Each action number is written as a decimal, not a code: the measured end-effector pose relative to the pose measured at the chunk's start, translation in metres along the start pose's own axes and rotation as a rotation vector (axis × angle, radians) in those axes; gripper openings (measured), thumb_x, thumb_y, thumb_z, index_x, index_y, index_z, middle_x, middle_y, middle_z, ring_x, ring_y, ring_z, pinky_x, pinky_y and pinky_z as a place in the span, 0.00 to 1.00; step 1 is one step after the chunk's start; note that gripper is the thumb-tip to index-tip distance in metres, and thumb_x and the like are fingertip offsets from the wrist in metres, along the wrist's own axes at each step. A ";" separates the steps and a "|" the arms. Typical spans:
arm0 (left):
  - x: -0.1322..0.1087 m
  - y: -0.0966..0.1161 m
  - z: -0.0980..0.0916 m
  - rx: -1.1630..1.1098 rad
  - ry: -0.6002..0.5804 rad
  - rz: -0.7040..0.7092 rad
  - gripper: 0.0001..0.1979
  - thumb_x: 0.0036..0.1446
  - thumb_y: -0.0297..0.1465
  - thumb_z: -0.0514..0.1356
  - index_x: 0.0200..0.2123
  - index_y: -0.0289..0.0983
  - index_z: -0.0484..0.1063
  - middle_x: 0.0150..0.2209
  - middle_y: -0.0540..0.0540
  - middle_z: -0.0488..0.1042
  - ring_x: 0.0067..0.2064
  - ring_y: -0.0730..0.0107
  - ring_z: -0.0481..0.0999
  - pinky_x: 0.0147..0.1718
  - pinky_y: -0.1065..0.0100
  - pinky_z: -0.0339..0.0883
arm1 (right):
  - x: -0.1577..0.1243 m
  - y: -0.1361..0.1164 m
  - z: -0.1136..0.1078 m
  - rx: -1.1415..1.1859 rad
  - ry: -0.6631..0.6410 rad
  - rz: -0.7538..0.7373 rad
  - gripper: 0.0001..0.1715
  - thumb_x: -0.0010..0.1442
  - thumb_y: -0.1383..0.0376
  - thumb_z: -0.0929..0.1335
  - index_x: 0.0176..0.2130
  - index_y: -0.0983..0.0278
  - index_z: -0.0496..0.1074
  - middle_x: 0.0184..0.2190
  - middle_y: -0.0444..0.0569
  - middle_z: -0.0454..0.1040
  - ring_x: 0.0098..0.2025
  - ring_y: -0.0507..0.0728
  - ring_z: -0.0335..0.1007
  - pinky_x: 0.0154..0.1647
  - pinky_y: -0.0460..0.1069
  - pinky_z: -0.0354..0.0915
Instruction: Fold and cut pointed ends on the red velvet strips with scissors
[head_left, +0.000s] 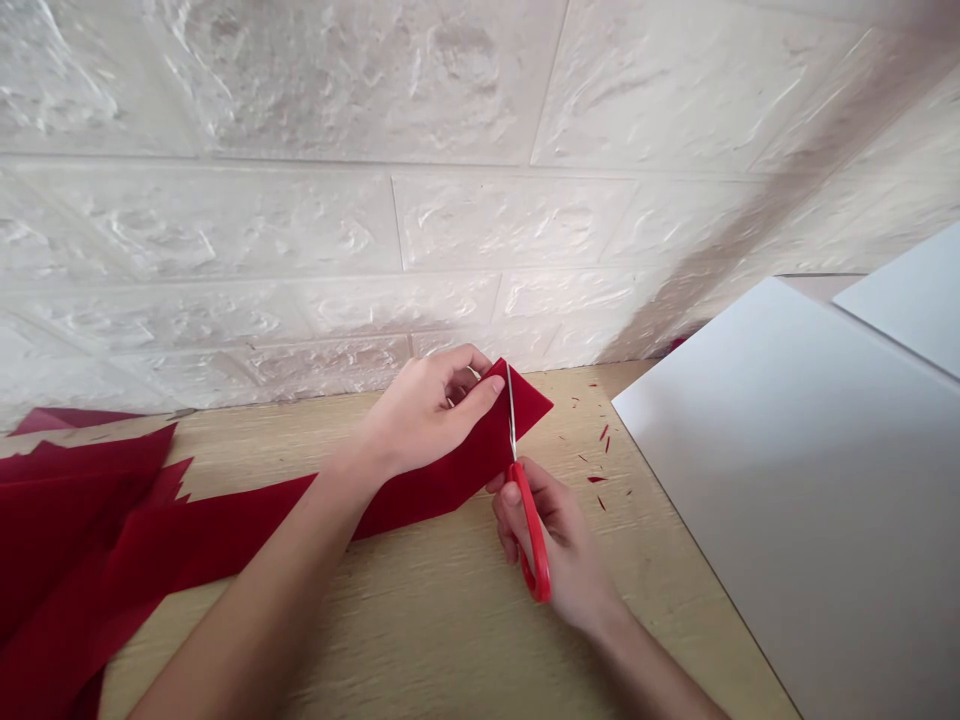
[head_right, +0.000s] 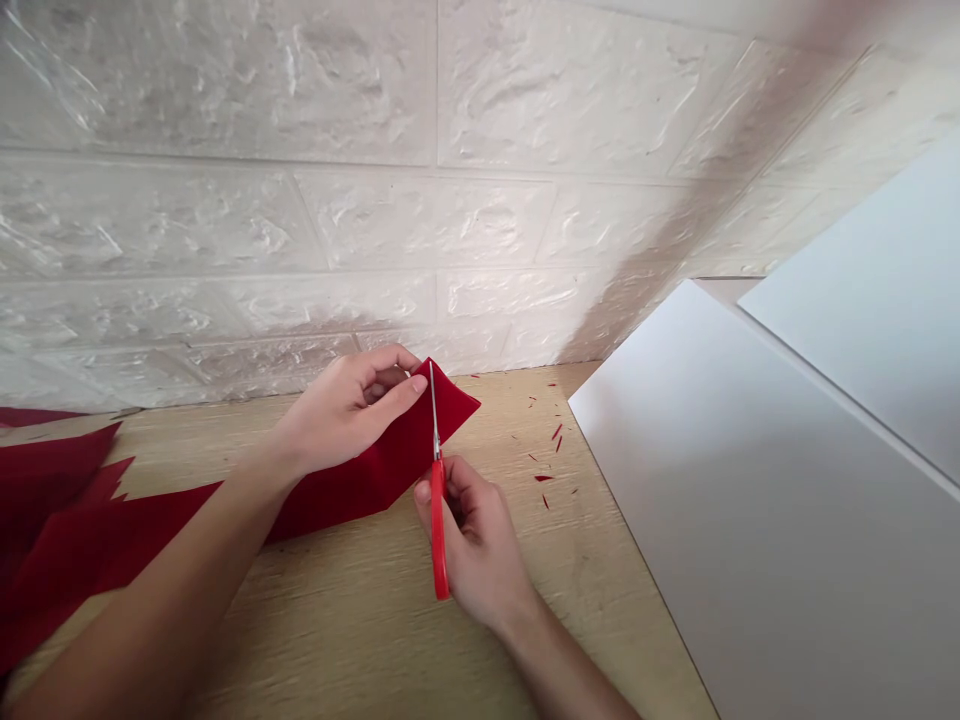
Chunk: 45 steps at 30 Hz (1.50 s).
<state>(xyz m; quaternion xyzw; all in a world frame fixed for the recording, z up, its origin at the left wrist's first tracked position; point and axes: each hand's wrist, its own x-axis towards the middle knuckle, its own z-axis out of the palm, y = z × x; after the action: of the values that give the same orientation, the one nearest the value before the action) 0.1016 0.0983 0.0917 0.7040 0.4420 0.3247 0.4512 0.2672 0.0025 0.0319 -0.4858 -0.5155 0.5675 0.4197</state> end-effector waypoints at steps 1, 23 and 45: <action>0.000 0.000 0.001 -0.002 0.015 0.019 0.11 0.67 0.40 0.57 0.37 0.39 0.73 0.25 0.53 0.75 0.23 0.78 0.69 0.21 0.76 0.59 | 0.000 0.000 0.000 -0.004 0.000 0.001 0.28 0.65 0.40 0.67 0.32 0.60 0.63 0.21 0.37 0.58 0.22 0.49 0.53 0.23 0.47 0.52; 0.002 -0.002 0.005 -0.005 0.104 0.069 0.10 0.67 0.37 0.57 0.36 0.39 0.75 0.32 0.51 0.79 0.30 0.75 0.74 0.27 0.73 0.66 | 0.001 -0.007 0.001 -0.037 0.033 0.055 0.25 0.61 0.44 0.72 0.30 0.59 0.63 0.21 0.37 0.58 0.21 0.48 0.52 0.20 0.45 0.52; 0.001 0.001 0.004 0.045 0.160 -0.043 0.12 0.64 0.39 0.60 0.34 0.39 0.80 0.29 0.50 0.81 0.28 0.71 0.75 0.27 0.69 0.64 | 0.001 -0.003 -0.002 -0.065 0.048 0.067 0.25 0.62 0.43 0.71 0.32 0.59 0.64 0.21 0.36 0.55 0.21 0.48 0.47 0.20 0.46 0.47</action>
<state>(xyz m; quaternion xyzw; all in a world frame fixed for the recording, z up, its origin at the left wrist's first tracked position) 0.1059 0.0978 0.0914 0.6761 0.4988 0.3601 0.4054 0.2689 0.0047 0.0349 -0.5295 -0.5070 0.5524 0.3968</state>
